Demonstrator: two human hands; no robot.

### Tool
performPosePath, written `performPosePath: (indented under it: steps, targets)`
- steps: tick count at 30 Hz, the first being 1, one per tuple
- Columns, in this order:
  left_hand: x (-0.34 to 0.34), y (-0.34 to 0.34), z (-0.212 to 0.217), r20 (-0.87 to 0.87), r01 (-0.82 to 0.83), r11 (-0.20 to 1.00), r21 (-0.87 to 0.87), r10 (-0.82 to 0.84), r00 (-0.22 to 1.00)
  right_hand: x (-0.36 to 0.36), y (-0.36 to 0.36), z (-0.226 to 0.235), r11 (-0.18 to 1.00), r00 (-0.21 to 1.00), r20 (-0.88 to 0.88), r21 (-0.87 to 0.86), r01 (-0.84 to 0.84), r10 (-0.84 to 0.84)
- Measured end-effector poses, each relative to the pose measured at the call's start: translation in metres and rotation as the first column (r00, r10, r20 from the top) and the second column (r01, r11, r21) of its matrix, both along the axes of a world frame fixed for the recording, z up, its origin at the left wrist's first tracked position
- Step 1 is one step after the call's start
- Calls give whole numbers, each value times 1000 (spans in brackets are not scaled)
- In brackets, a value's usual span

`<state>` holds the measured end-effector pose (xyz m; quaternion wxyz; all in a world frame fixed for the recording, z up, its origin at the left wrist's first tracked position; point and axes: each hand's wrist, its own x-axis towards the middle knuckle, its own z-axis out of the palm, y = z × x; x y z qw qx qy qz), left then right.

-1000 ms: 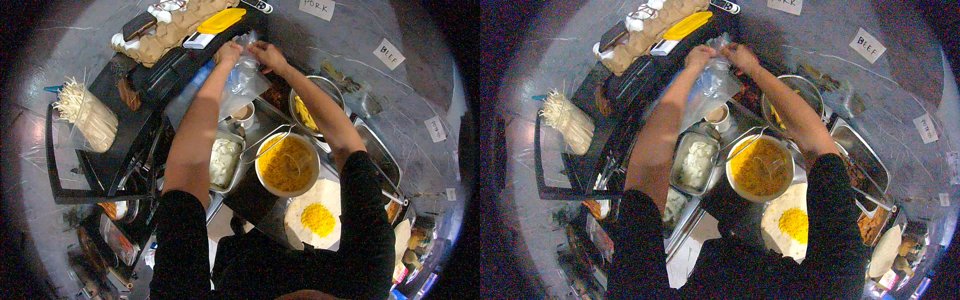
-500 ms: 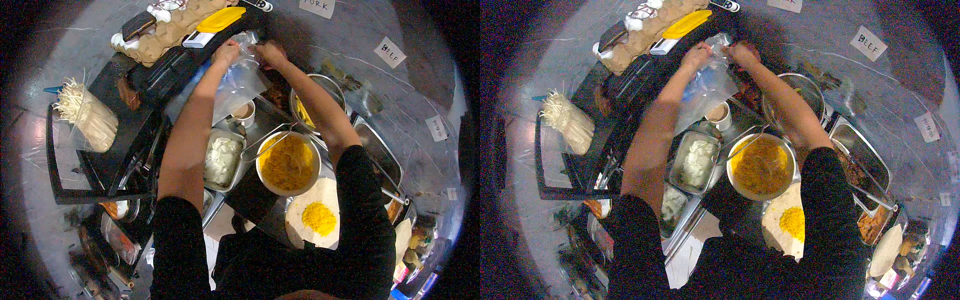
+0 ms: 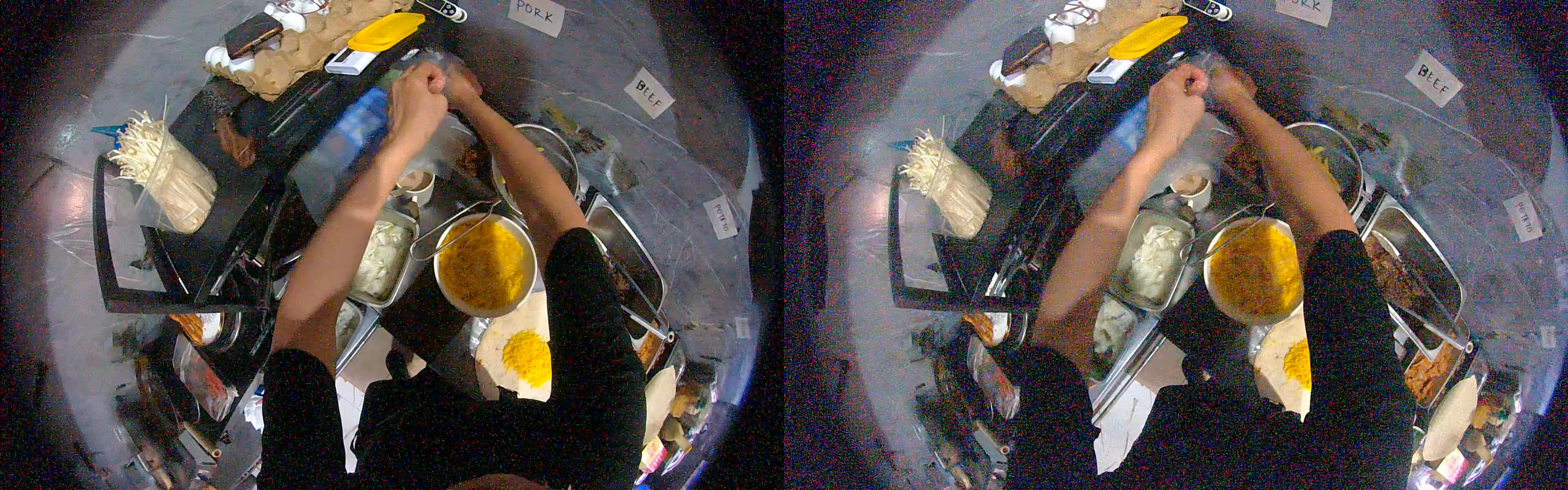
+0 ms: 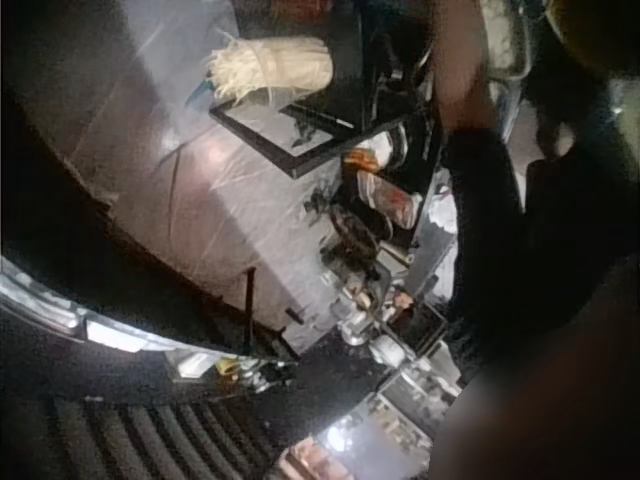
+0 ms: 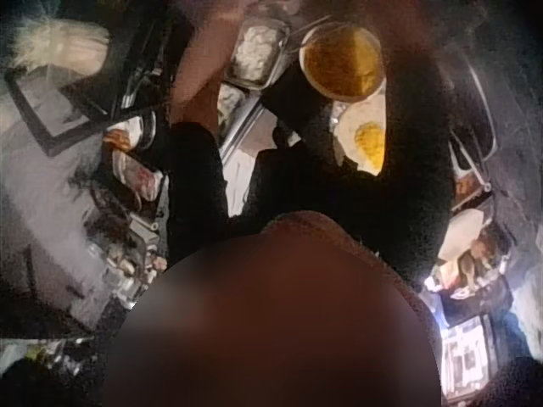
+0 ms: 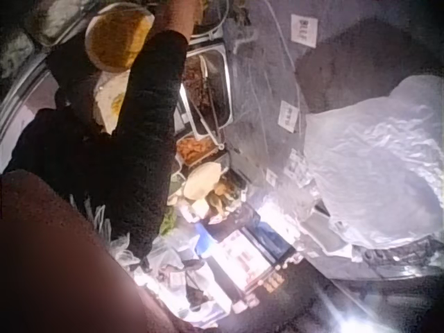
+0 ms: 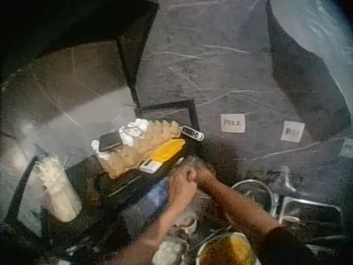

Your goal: The person assembles a taco by placing a tortilla on a cutting board, adding shredded cheese, fried meat, and chopped vegetables. They wash and dry their hands, put on disposable gloves, and continue adding ingredients before folding the tortilla.

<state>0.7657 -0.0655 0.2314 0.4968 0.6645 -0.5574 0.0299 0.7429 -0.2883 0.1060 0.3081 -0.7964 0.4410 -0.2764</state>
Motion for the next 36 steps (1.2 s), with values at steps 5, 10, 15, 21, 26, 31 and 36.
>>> performPosePath:
  steps: [5,10,15,21,26,31,36]
  targets:
    - [-13,65,23,-164,-79,985,-151,54,985,18,53,1,914,880,342,118,-388,330]
    - [-9,120,58,-744,174,813,-556,-580,333,-28,76,43,943,950,193,178,-281,247]
    - [-18,153,73,-643,285,620,-731,-765,15,-112,94,111,935,963,267,332,-128,38]
    - [-53,220,92,-622,370,557,-743,-779,-76,-222,285,178,602,495,867,422,-678,-51]
    - [-83,274,63,-393,310,251,-917,-705,-590,-264,424,191,792,587,802,428,-436,-110]
    - [-67,348,-17,-403,313,261,-913,-694,-597,-321,514,202,913,662,739,347,-214,-126]
    - [-158,477,48,-712,-12,881,-472,-373,595,-388,590,197,917,742,603,396,42,-294]
